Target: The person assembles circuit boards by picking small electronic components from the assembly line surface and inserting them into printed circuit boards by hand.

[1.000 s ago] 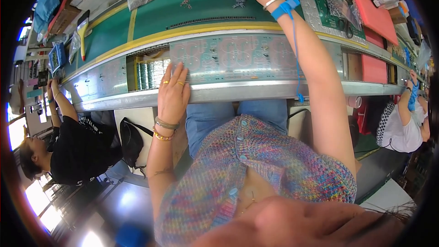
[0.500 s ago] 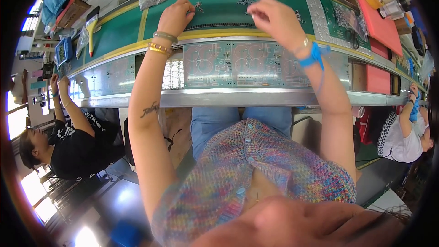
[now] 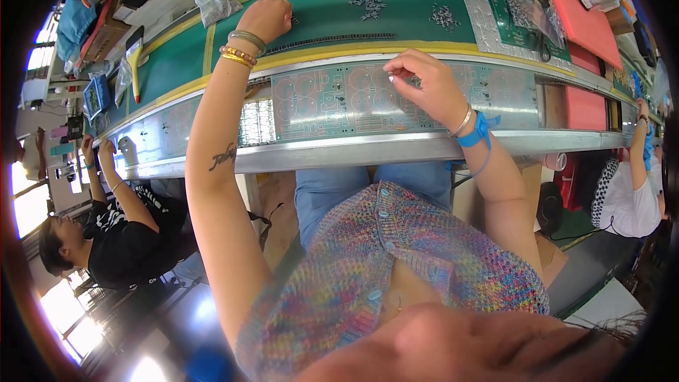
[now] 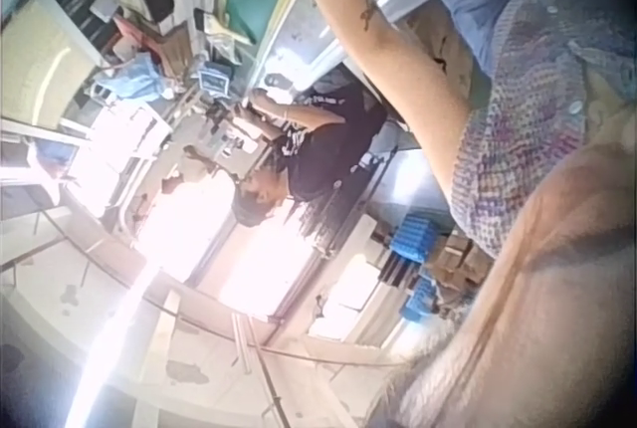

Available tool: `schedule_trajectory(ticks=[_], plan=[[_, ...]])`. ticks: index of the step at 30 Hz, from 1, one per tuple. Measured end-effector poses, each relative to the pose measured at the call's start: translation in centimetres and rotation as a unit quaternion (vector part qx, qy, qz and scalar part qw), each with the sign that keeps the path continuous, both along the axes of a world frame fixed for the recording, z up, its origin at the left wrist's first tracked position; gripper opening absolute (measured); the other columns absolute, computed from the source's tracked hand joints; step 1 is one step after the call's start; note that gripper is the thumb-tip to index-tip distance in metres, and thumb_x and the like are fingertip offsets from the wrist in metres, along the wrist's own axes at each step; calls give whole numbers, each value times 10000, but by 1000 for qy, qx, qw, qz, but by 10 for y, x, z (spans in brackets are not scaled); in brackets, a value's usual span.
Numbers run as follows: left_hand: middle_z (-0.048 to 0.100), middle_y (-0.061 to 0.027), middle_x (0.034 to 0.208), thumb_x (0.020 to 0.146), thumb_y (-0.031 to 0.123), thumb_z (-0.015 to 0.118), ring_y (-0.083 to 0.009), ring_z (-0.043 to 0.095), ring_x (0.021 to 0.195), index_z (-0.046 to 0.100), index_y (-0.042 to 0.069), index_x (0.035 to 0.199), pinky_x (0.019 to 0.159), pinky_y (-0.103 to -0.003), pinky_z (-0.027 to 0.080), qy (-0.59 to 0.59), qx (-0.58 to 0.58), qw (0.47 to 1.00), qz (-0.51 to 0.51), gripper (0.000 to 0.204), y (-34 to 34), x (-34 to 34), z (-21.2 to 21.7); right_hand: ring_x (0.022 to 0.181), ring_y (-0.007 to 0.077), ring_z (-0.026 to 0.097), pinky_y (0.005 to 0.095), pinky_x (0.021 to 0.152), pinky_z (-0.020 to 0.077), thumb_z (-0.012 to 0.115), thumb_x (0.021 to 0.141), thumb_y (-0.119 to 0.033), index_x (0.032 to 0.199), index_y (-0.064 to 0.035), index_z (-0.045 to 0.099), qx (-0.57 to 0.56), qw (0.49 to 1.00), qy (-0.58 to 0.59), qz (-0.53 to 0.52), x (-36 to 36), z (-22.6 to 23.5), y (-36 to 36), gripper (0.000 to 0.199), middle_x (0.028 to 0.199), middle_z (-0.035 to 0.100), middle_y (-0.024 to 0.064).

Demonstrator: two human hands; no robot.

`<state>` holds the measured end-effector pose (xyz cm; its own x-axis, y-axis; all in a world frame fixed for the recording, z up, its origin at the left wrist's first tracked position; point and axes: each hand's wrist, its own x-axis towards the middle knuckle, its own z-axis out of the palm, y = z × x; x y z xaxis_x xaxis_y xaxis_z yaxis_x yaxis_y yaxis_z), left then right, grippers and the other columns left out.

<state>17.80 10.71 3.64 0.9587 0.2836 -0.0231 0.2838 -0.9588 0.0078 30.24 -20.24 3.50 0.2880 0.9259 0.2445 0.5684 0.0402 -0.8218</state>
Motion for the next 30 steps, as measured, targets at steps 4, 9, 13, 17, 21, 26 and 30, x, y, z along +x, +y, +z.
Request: schedule_trajectory(ticks=[4,9,13,17,21,26,30], plan=[[637,-128,807,726,136,588,-332,618,753,642,68,752,694,-424,506,-26,21,999,26,91,-7,-4,8,786,166,614,256,726,500,619,795,-14,954,-7,619,-7,1000,14,0,0,-4,-1,159,889,606,69],[625,-54,677,723,101,620,-200,625,656,605,46,771,625,-292,498,-173,-126,974,77,75,-54,-31,44,781,168,619,257,719,504,622,790,-12,939,-11,616,-6,1000,11,2,-1,-3,-5,149,885,604,72],[650,-60,749,748,41,610,-141,641,692,628,8,810,687,-257,518,-223,-290,926,94,73,-84,-68,36,779,171,625,260,713,509,621,784,-5,938,-21,616,5,1000,14,19,-5,1,-5,155,880,604,70],[670,-71,888,781,-11,617,-135,645,813,670,-9,925,780,-256,520,-174,-421,884,102,153,-120,-100,28,783,170,627,258,714,509,620,783,-4,941,-27,616,10,1000,10,20,-5,-2,-4,160,879,605,68],[671,-87,888,774,-10,627,-166,663,799,675,9,917,749,-263,531,-177,-405,890,109,151,-149,-118,16,780,168,628,255,712,510,617,783,-8,943,-30,616,8,1000,-4,25,-5,-3,-3,162,875,609,65],[665,-90,877,747,1,645,-199,660,768,673,25,868,707,-276,528,-183,-329,917,134,127,-177,-125,5,778,166,630,259,711,510,614,784,-12,942,-34,616,2,1000,-6,27,-5,-5,-3,160,871,612,64],[663,-76,856,732,14,657,-229,639,774,675,50,833,695,-303,514,-210,-274,933,99,109,-190,-121,5,780,165,631,259,712,511,619,788,-20,945,-39,616,-4,1000,-7,24,-5,-5,-3,159,875,610,61]])
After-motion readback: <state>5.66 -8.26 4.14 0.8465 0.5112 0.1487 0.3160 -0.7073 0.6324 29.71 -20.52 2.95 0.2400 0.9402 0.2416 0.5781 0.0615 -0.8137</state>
